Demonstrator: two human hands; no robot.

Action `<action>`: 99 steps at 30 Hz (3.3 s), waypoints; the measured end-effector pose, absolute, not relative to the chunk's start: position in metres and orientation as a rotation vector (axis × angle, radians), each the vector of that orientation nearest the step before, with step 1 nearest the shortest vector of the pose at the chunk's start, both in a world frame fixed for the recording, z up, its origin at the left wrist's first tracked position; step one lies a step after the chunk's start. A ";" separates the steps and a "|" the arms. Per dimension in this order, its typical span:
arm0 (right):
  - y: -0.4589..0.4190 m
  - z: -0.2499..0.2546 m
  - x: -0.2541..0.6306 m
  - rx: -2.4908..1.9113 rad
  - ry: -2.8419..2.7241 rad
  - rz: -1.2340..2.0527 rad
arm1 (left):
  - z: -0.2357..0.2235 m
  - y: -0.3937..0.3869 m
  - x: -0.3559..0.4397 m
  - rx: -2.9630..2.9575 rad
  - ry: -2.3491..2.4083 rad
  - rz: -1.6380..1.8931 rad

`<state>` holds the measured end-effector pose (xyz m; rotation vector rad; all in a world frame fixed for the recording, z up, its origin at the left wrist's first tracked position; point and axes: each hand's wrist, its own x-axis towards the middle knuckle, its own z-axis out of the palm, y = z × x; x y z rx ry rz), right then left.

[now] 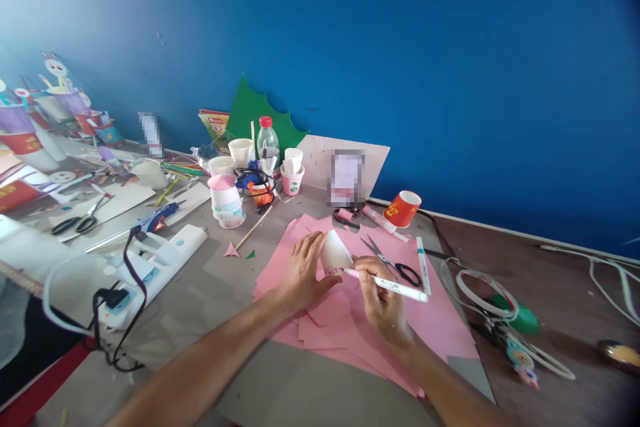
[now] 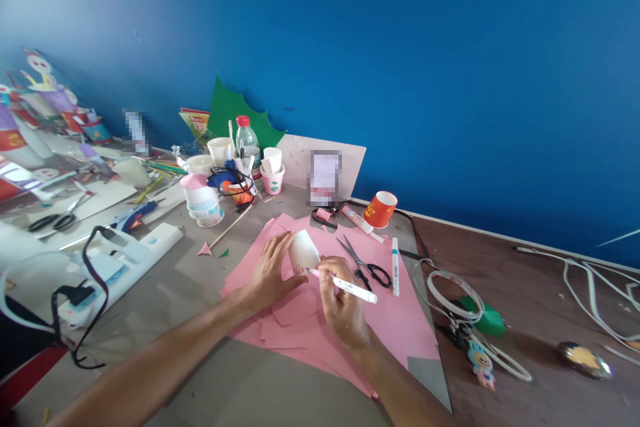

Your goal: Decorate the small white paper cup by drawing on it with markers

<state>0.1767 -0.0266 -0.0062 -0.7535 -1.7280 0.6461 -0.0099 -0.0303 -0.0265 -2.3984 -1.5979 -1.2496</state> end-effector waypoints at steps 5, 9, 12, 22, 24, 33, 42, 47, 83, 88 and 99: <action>-0.028 -0.004 0.177 -0.785 -1.743 0.659 | -0.025 -0.031 -0.010 -2.420 -1.616 -1.252; -0.028 -0.004 0.177 -0.787 -1.696 0.721 | -0.025 -0.031 -0.010 -2.425 -1.627 -1.242; -0.027 -0.004 0.176 -0.817 -1.588 0.783 | -0.025 -0.031 -0.010 -2.425 -1.620 -1.265; -0.025 -0.003 0.178 -0.832 -1.609 0.738 | -0.023 -0.032 -0.011 -2.452 -1.608 -1.259; -0.024 -0.004 0.178 -0.836 -1.611 0.724 | -0.023 -0.032 -0.011 -2.456 -1.605 -1.267; -0.023 -0.003 0.179 -0.794 -1.715 0.654 | -0.026 -0.032 -0.011 -2.454 -1.630 -1.268; -0.024 -0.003 0.178 -0.828 -1.675 0.692 | -0.025 -0.032 -0.011 -2.451 -1.604 -1.262; -0.023 -0.004 0.178 -0.798 -1.677 0.695 | -0.025 -0.032 -0.011 -2.439 -1.590 -1.283; -0.024 -0.006 0.179 -0.839 -1.671 0.679 | -0.024 -0.033 -0.012 -2.467 -1.635 -1.230; -0.024 -0.005 0.179 -0.822 -1.687 0.702 | -0.025 -0.032 -0.011 -2.448 -1.632 -1.239; -0.023 -0.007 0.179 -0.823 -1.617 0.731 | -0.025 -0.032 -0.011 -2.448 -1.673 -1.238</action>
